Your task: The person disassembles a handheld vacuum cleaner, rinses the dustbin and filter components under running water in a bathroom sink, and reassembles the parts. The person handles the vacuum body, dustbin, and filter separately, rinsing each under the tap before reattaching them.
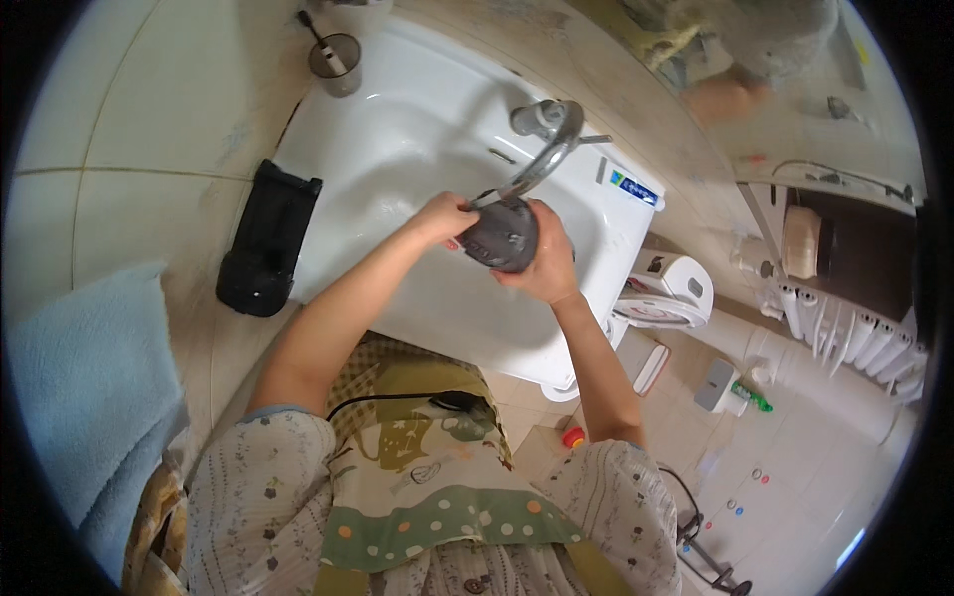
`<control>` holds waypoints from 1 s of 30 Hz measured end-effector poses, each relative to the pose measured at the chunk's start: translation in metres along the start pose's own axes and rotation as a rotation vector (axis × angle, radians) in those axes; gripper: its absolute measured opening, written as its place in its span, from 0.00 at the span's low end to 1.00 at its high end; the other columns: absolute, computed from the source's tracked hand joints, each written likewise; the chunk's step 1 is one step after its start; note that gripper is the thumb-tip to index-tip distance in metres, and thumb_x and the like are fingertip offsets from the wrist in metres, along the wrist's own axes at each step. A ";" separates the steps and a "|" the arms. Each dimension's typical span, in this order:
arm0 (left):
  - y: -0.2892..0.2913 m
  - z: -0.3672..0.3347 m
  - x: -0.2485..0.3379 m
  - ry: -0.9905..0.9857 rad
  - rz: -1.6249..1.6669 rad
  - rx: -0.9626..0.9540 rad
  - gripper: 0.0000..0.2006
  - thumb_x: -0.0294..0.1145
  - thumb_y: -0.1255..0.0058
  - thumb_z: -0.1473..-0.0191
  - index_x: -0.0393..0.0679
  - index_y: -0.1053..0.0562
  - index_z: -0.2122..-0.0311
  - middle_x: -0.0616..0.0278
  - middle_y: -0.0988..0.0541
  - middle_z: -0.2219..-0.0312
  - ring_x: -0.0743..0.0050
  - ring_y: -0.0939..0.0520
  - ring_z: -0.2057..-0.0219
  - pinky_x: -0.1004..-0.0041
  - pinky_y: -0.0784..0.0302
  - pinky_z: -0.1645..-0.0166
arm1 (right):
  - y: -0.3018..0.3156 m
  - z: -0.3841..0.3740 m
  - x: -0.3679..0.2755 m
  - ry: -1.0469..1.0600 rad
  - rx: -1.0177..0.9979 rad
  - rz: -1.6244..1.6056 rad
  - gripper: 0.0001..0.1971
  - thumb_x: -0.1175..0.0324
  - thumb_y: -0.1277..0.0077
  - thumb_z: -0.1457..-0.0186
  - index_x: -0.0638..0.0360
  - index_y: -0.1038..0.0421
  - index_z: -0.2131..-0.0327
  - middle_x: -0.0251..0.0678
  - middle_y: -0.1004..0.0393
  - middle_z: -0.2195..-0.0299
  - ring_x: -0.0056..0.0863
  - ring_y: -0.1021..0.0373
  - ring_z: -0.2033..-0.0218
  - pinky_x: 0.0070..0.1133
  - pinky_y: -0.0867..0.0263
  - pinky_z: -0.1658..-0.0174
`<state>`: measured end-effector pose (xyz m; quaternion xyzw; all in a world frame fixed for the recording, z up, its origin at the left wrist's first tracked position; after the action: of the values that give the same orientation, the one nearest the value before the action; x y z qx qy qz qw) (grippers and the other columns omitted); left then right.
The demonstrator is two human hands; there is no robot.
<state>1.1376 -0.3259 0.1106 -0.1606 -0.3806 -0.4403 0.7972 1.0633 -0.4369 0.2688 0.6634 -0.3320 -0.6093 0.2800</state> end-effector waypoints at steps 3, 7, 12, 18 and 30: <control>0.018 -0.003 0.043 -0.195 -0.433 0.239 0.09 0.28 0.47 0.60 0.42 0.21 0.70 0.45 0.21 0.70 0.45 0.20 0.65 0.57 0.26 0.59 | -0.004 -0.008 -0.011 0.004 -0.035 0.008 0.49 0.62 0.33 0.80 0.58 0.42 0.46 0.46 0.37 0.50 0.48 0.40 0.48 0.36 0.43 0.44; 0.012 -0.004 0.050 -0.350 -0.564 0.227 0.08 0.24 0.51 0.59 0.39 0.23 0.71 0.45 0.21 0.73 0.47 0.20 0.67 0.57 0.25 0.61 | -0.002 -0.002 0.003 0.075 -0.032 0.039 0.50 0.62 0.34 0.80 0.57 0.43 0.45 0.46 0.38 0.49 0.48 0.40 0.48 0.37 0.44 0.44; 0.003 0.006 0.046 -0.207 -0.359 -0.068 0.08 0.23 0.52 0.62 0.33 0.25 0.74 0.42 0.22 0.76 0.44 0.20 0.69 0.58 0.25 0.62 | 0.005 -0.005 0.001 0.047 -0.063 -0.002 0.51 0.62 0.33 0.80 0.57 0.44 0.45 0.45 0.38 0.50 0.47 0.40 0.48 0.37 0.43 0.44; 0.018 -0.001 0.017 -0.130 -0.299 0.266 0.06 0.25 0.48 0.59 0.35 0.24 0.73 0.50 0.21 0.76 0.56 0.19 0.72 0.62 0.24 0.63 | -0.009 -0.001 -0.006 0.074 0.004 0.031 0.51 0.64 0.32 0.81 0.57 0.44 0.45 0.46 0.38 0.49 0.48 0.40 0.48 0.37 0.44 0.44; 0.024 0.019 0.065 -0.281 -0.798 0.244 0.07 0.28 0.47 0.62 0.37 0.23 0.74 0.50 0.21 0.74 0.51 0.20 0.73 0.61 0.24 0.63 | -0.013 -0.010 -0.003 -0.021 -0.077 -0.097 0.54 0.63 0.30 0.80 0.58 0.48 0.43 0.46 0.37 0.50 0.46 0.37 0.49 0.34 0.38 0.47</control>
<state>1.1696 -0.3389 0.1742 0.0358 -0.5668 -0.6394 0.5182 1.0747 -0.4265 0.2620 0.6609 -0.2788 -0.6415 0.2719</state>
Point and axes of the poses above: each hand's wrist, its own z-axis away from the middle knuckle, its own y-axis out of the back of the hand, x = y × z, the point moved 10 cm from there along -z, towards the middle knuckle
